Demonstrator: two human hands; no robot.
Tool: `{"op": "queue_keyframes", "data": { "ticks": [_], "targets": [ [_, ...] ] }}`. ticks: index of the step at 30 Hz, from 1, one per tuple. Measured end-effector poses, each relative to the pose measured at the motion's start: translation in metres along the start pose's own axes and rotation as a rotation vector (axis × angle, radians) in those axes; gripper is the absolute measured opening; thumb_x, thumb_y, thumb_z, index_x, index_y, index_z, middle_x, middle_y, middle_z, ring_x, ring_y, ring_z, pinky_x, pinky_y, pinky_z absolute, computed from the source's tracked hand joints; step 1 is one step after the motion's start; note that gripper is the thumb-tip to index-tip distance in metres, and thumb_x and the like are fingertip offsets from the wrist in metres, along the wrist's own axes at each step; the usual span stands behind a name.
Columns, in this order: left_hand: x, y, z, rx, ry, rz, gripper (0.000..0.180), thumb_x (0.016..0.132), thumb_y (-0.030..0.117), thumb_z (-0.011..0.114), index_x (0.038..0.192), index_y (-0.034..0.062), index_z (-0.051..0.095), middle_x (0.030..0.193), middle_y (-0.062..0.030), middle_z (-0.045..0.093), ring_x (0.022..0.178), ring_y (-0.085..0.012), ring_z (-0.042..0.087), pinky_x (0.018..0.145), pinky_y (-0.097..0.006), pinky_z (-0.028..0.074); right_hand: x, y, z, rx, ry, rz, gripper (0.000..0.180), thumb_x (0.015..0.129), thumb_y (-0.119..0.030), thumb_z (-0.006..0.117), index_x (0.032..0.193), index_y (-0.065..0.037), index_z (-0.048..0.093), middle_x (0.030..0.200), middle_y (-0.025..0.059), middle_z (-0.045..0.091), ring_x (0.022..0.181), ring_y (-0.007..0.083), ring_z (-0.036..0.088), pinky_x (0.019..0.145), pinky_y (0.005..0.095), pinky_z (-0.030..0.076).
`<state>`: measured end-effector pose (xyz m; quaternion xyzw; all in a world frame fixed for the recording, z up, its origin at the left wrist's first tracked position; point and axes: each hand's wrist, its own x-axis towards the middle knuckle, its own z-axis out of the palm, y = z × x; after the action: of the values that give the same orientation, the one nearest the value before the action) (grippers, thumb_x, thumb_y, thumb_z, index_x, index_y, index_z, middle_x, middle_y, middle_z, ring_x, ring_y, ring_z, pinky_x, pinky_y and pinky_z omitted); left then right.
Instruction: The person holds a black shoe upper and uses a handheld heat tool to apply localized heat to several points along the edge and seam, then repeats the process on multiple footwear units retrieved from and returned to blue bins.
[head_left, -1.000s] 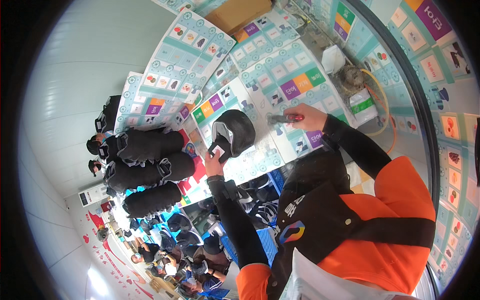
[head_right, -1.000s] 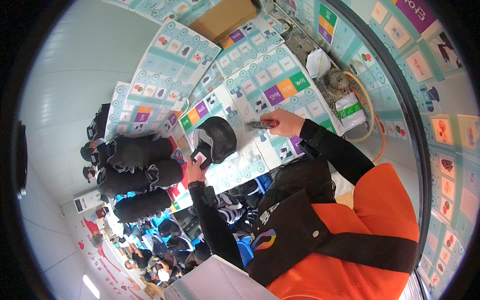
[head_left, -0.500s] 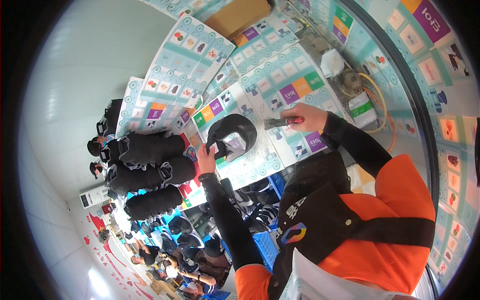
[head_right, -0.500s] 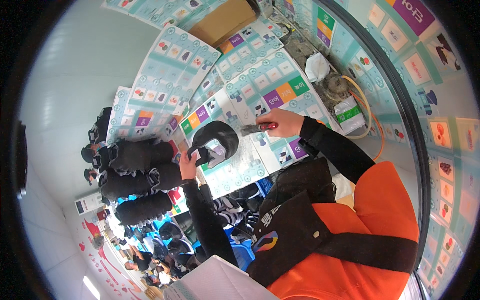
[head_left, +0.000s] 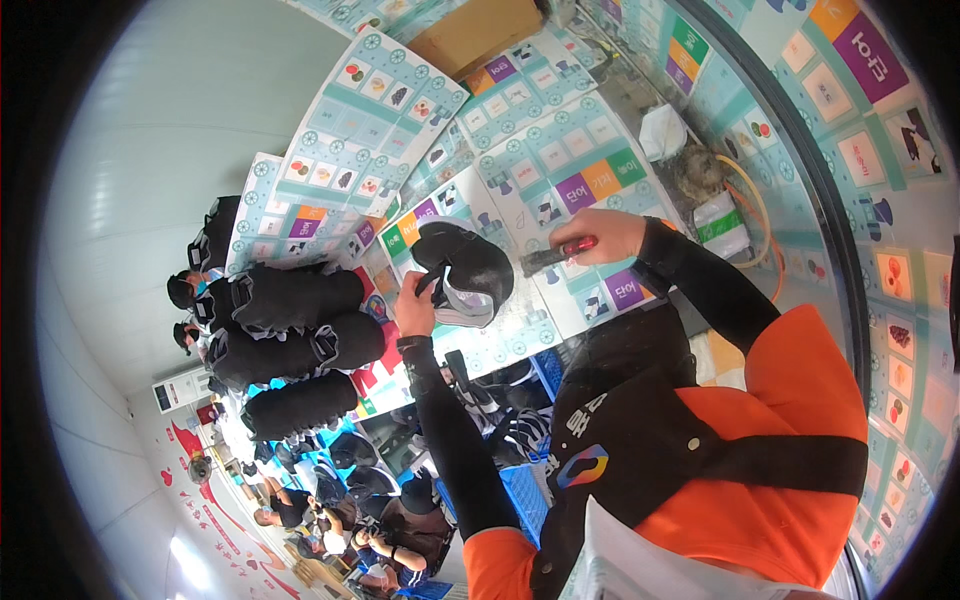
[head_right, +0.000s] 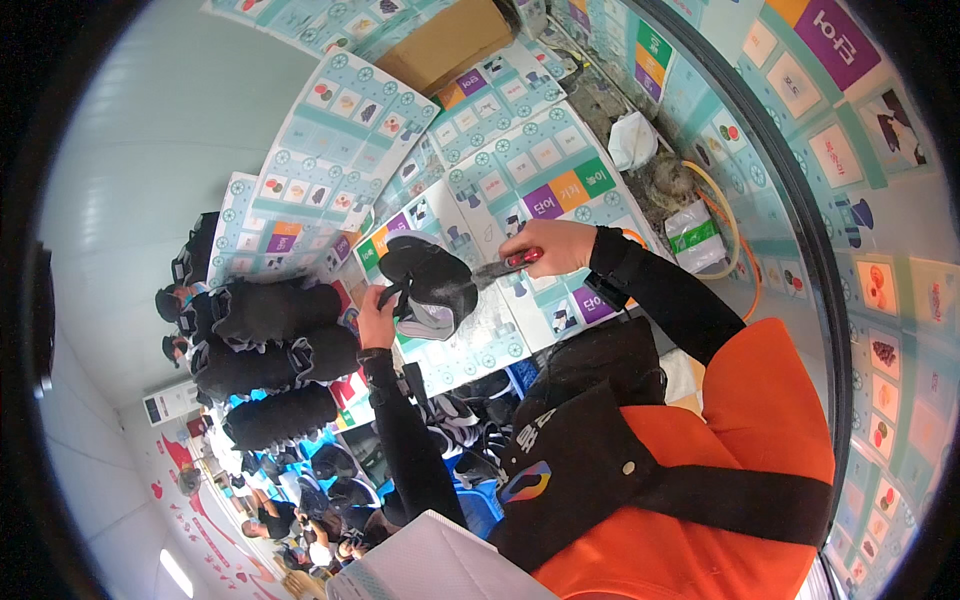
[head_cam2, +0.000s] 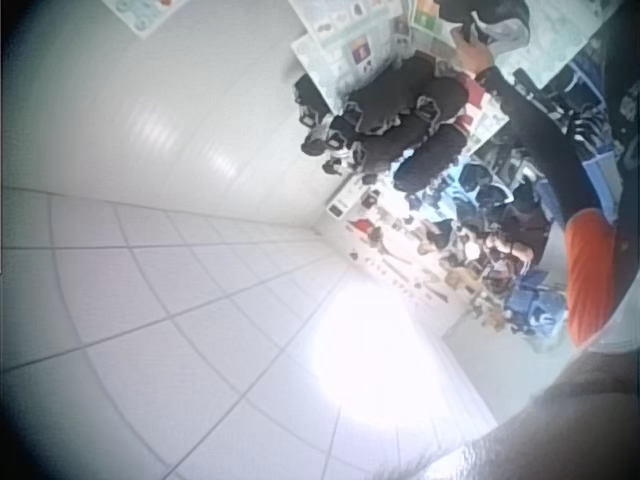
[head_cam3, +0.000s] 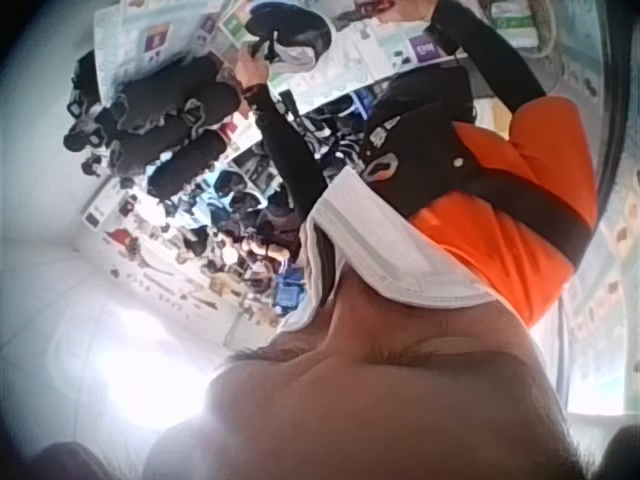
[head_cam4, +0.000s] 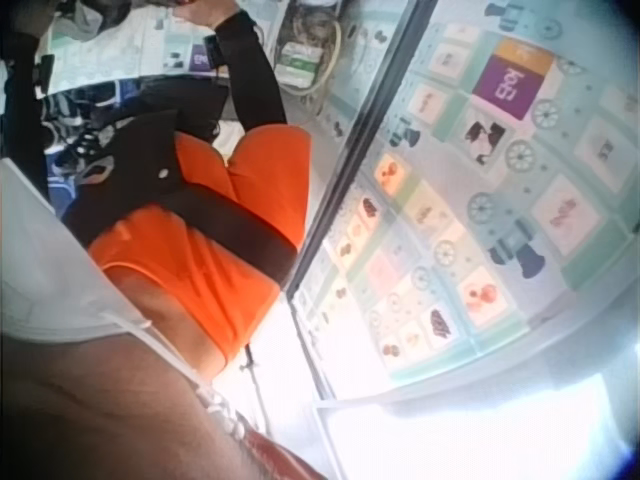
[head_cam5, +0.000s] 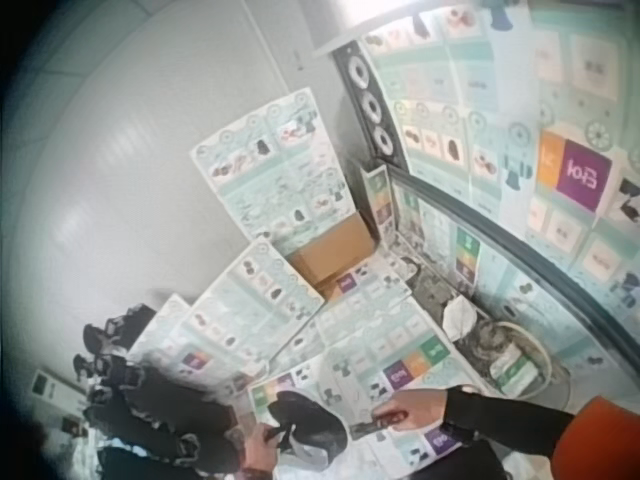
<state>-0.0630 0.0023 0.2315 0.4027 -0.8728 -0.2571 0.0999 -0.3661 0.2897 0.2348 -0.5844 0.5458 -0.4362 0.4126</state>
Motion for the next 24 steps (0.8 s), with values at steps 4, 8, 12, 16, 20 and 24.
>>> {"op": "queue_keyframes", "data": {
  "ticks": [4,8,12,16,20,24],
  "targets": [
    [0.001,0.000,0.002,-0.012,-0.055,-0.007,0.013,0.091,0.009,0.065,0.102,0.0047,0.059,0.089,-0.0157,0.070,0.084,-0.0338,0.070,0.075,-0.040,0.051,0.002,0.015,0.000,-0.119,0.045,0.034,0.027,0.076,-0.010,0.062,0.103,-0.002,0.062,0.076,0.0168,0.060,0.071,0.0359,0.059,0.066,0.0405,0.043],
    [-0.001,-0.012,0.005,-0.067,-0.079,-0.029,0.015,0.092,0.007,0.066,0.103,0.0027,0.058,0.090,-0.0114,0.069,0.084,-0.0218,0.068,0.076,-0.034,0.051,-0.007,0.023,-0.005,-0.054,0.006,0.169,0.031,0.076,-0.012,0.062,0.107,-0.004,0.063,0.078,0.0177,0.061,0.074,0.0377,0.060,0.068,0.0413,0.044],
    [0.000,-0.018,0.011,-0.112,-0.091,-0.026,0.015,0.091,0.006,0.066,0.104,0.0019,0.058,0.092,-0.0112,0.070,0.084,-0.0206,0.068,0.076,-0.033,0.051,-0.012,0.032,-0.007,-0.114,0.170,0.129,0.031,0.075,-0.011,0.061,0.106,-0.005,0.063,0.083,0.0174,0.063,0.080,0.0380,0.061,0.069,0.0410,0.044],
    [-0.001,-0.045,0.011,-0.191,-0.073,0.005,0.016,0.092,0.009,0.066,0.104,0.0013,0.058,0.089,-0.0116,0.069,0.080,-0.0202,0.067,0.072,-0.034,0.050,-0.011,0.047,-0.004,-0.111,0.079,0.126,0.030,0.076,-0.010,0.060,0.105,-0.004,0.064,0.082,0.0165,0.064,0.077,0.0367,0.061,0.069,0.0403,0.045],
    [0.000,-0.059,0.014,-0.117,-0.047,-0.004,0.020,0.092,0.013,0.068,0.104,0.0007,0.058,0.085,-0.0120,0.068,0.076,-0.0205,0.065,0.070,-0.035,0.050,-0.019,0.021,0.000,-0.014,-0.012,0.273,0.032,0.075,-0.008,0.060,0.106,-0.003,0.065,0.084,0.0142,0.068,0.076,0.0313,0.063,0.072,0.0375,0.046],
    [-0.001,-0.082,0.010,-0.184,-0.059,-0.128,0.021,0.096,0.010,0.066,0.113,-0.0016,0.062,0.096,-0.0042,0.068,0.087,-0.0117,0.063,0.077,-0.026,0.050,-0.016,0.023,0.010,0.077,-0.037,0.260,0.034,0.075,-0.009,0.061,0.107,-0.003,0.065,0.084,0.0156,0.067,0.076,0.0311,0.063,0.072,0.0361,0.046]
  ]
}}
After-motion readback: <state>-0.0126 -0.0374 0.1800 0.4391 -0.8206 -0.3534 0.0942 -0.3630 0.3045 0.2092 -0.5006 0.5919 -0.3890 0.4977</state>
